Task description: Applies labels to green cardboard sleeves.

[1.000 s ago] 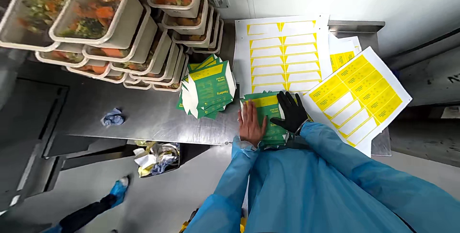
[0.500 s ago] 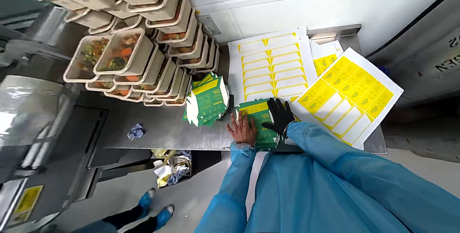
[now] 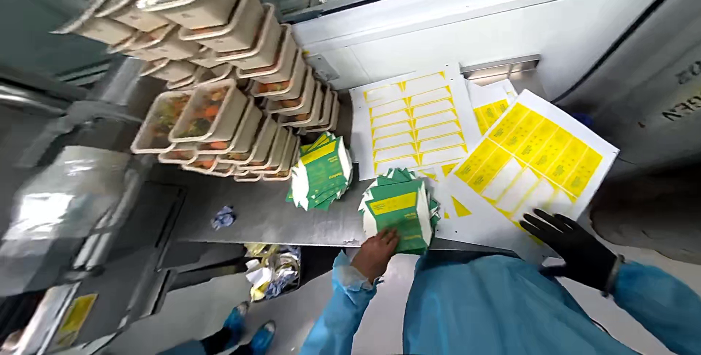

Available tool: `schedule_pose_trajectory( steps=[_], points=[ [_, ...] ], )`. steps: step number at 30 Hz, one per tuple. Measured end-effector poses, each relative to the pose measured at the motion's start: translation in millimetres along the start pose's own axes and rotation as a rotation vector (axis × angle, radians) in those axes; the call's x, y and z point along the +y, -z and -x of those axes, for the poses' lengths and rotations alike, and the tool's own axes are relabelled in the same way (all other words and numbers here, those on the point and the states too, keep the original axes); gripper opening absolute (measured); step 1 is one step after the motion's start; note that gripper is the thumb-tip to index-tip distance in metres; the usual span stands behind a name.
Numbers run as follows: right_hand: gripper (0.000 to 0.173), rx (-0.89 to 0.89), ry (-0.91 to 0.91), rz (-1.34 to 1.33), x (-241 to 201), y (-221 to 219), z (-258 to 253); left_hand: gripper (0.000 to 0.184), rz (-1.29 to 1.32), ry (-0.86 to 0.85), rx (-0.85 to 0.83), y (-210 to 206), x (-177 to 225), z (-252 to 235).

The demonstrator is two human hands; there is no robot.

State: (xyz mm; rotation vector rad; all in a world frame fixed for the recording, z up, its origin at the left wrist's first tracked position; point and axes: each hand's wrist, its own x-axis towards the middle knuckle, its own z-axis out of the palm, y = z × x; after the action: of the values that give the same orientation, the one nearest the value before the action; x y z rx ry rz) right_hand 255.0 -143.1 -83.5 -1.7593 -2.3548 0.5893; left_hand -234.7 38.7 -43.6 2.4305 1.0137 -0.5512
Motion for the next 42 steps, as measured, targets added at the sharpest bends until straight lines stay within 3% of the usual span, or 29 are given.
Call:
schedule_pose_trajectory(
  steps=[1,2,3,5,7,9,13,18,19,21,22,24,27,29,31,33,36,38,42],
  points=[
    [0.109,-0.054,0.037,0.031,6.7,-7.7,12.5,0.041,0.023,-0.014,-0.025,9.2,4.3,8.1],
    [0.113,-0.066,0.07,0.049,10.6,-16.4,20.3,0.04,0.027,-0.042,0.075,15.6,5.6,18.5],
    [0.109,-0.029,0.102,0.07,13.4,-26.0,24.1,0.039,0.012,-0.08,0.3,20.4,3.4,29.1],
    [0.073,0.096,0.149,0.133,18.1,-45.2,26.3,0.038,-0.033,-0.084,0.726,39.8,-8.0,45.0],
    [0.038,0.241,0.155,0.205,19.2,-60.0,27.4,0.036,-0.097,0.011,0.976,58.1,-33.0,52.1],
    [0.032,0.325,0.163,0.233,15.9,-61.8,25.2,0.039,-0.136,0.134,1.09,63.0,-77.2,46.9],
    [0.03,0.397,0.155,0.223,8.9,-55.8,19.9,0.041,-0.034,0.403,0.978,54.8,-164.4,18.2],
    [0.029,0.516,-0.016,-0.016,-10.3,-34.7,1.8,0.035,0.095,0.542,0.688,58.2,-207.7,-1.9],
    [0.03,0.537,-0.063,-0.056,-14.1,-30.2,-1.5,0.043,0.085,0.552,0.658,60.5,-209.4,-3.4],
    [0.03,0.603,-0.13,-0.078,-27.4,-21.0,-9.1,0.054,0.092,0.516,0.75,71.0,-185.5,-0.2],
    [0.029,0.64,-0.152,-0.061,-36.2,-13.7,-10.9,0.048,0.163,0.482,0.843,76.9,-155.3,-2.9],
    [0.028,0.688,-0.157,0.007,-55.1,5.5,-12.8,0.037,0.561,0.4,0.887,77.7,-72.2,-25.9],
    [0.027,0.686,-0.023,0.143,-70.5,19.8,-12.7,0.077,1.578,0.201,0.23,60.0,46.4,-72.4],
    [0.031,0.603,0.097,0.198,-74.3,24.3,-9.3,0.078,1.915,0.161,0.076,51.3,99.2,-109.9],
    [0.035,0.479,0.184,0.209,-75.1,23.6,0.4,0.064,2.007,0.172,0.138,51.0,126.9,-139.1],
    [0.034,0.331,0.227,0.176,-63.9,19.2,11.8,0.052,2.016,0.253,0.309,50.8,140.7,-165.4],
    [0.045,0.154,0.105,0.003,-45.6,20.6,12.8,0.048,1.962,0.271,0.452,52.5,149.9,-174.3],
    [0.041,0.236,-0.08,-0.072,-52.0,35.6,-11.2,0.041,1.901,0.216,0.518,55.7,156.9,-169.1],
    [0.037,0.646,-0.363,-0.266,-91.4,69.5,-90.1,0.029,1.715,0.081,0.623,63.7,177.3,-155.2]
  ],
)
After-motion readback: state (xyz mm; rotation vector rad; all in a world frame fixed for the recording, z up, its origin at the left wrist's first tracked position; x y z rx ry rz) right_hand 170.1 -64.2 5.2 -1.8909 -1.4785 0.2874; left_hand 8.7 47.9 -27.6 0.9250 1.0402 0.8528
